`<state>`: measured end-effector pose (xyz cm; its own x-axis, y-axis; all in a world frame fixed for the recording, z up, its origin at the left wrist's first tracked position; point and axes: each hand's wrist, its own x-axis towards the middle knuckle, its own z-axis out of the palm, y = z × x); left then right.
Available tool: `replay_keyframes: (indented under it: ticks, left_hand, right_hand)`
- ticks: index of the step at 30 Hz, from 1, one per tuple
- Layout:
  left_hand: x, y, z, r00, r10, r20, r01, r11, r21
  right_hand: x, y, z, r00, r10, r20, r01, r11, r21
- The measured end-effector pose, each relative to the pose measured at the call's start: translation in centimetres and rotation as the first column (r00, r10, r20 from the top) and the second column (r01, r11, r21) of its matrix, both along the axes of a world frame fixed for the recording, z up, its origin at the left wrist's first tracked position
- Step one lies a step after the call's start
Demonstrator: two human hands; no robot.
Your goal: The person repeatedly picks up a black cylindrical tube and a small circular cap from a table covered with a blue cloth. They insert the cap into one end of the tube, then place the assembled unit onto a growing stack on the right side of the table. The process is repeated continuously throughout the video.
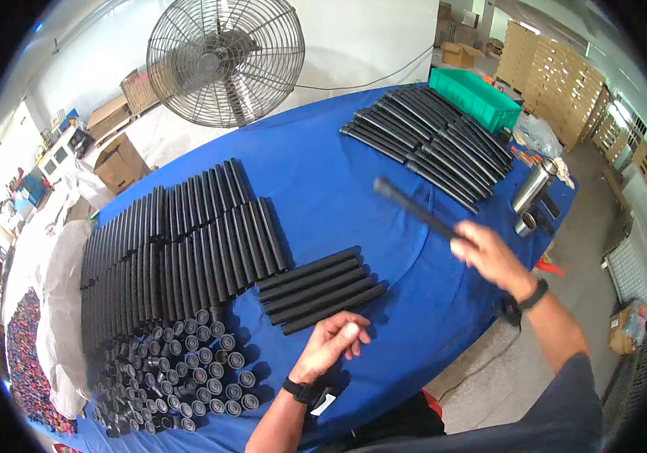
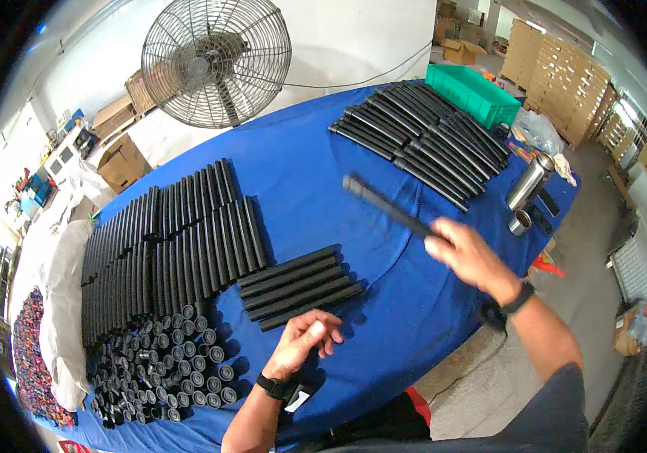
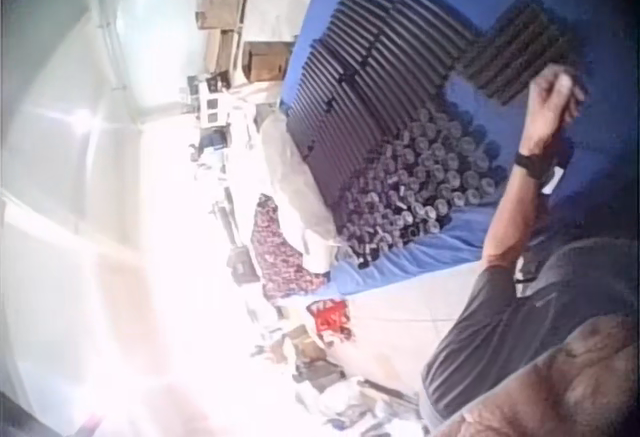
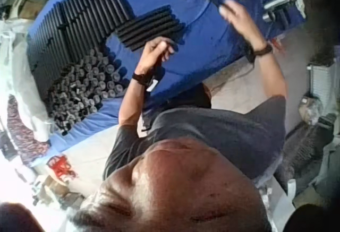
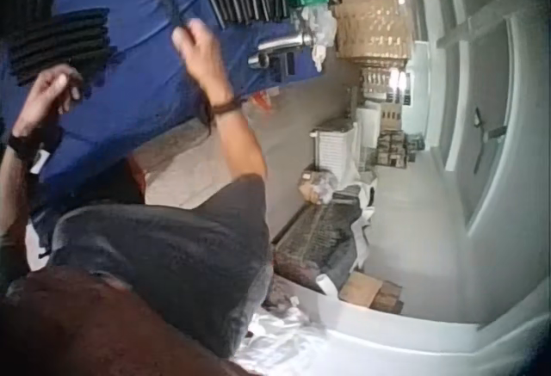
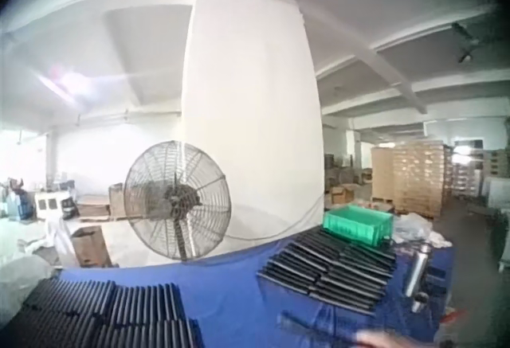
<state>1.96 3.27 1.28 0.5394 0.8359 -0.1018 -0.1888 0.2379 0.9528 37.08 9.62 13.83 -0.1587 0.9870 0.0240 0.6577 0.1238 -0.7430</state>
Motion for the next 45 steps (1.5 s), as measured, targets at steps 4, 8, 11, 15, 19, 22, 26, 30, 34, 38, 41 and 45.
replay_keyframes:
  ticks: [4,8,11,15,19,22,26,30,34,38,41,45]
  left_hand:
    - [0.4,0.5,-0.8,0.971,-0.209,-0.118,0.208,0.978,-0.018]
    - [0.4,0.8,-0.7,0.973,-0.196,-0.120,0.189,0.980,-0.068]
    - [0.4,0.5,-1.4,0.976,-0.172,-0.132,0.175,0.985,0.007]
    - [0.2,1.0,-0.9,0.957,-0.195,-0.213,0.215,0.974,0.077]
    - [0.2,1.3,-0.6,0.963,-0.198,-0.181,0.215,0.973,0.084]
    - [0.0,1.4,-0.7,0.960,-0.222,-0.171,0.234,0.971,0.056]
    - [0.0,1.8,-0.7,0.952,-0.241,-0.187,0.261,0.961,0.089]
    - [0.0,1.7,-0.6,0.957,-0.228,-0.181,0.249,0.963,0.102]
    - [0.1,1.8,-0.7,0.956,-0.232,-0.179,0.254,0.961,0.110]
    - [0.1,1.7,-0.8,0.958,-0.218,-0.187,0.242,0.963,0.117]
    - [0.0,1.7,-0.7,0.959,-0.206,-0.195,0.238,0.959,0.155]
    - [-0.2,1.6,-0.7,0.958,-0.211,-0.197,0.243,0.957,0.158]
  right_hand:
    - [2.3,13.8,-2.5,0.958,-0.083,0.275,-0.078,0.846,0.528]
    - [0.8,25.0,-7.7,0.899,-0.175,0.400,-0.060,0.858,0.510]
    - [-2.3,29.7,-10.7,0.841,-0.234,0.488,-0.013,0.893,0.450]
    - [-3.9,33.8,-13.6,0.794,-0.282,0.539,0.004,0.888,0.460]
    - [-4.4,36.3,-14.7,0.751,-0.325,0.575,0.066,0.903,0.424]
    - [-4.6,36.7,-15.0,0.745,-0.339,0.575,0.087,0.904,0.419]
    - [-3.7,37.0,-15.2,0.752,-0.339,0.565,0.092,0.903,0.419]
    - [-4.1,37.1,-14.8,0.757,-0.377,0.533,0.104,0.876,0.471]
    - [-3.3,37.8,-14.6,0.764,-0.354,0.539,0.071,0.877,0.476]
    - [-2.9,37.9,-14.3,0.755,-0.326,0.568,-0.013,0.859,0.511]
    - [-2.5,38.2,-14.6,0.783,-0.301,0.544,-0.016,0.865,0.501]
    - [-2.8,39.3,-14.7,0.816,-0.283,0.504,-0.030,0.850,0.527]
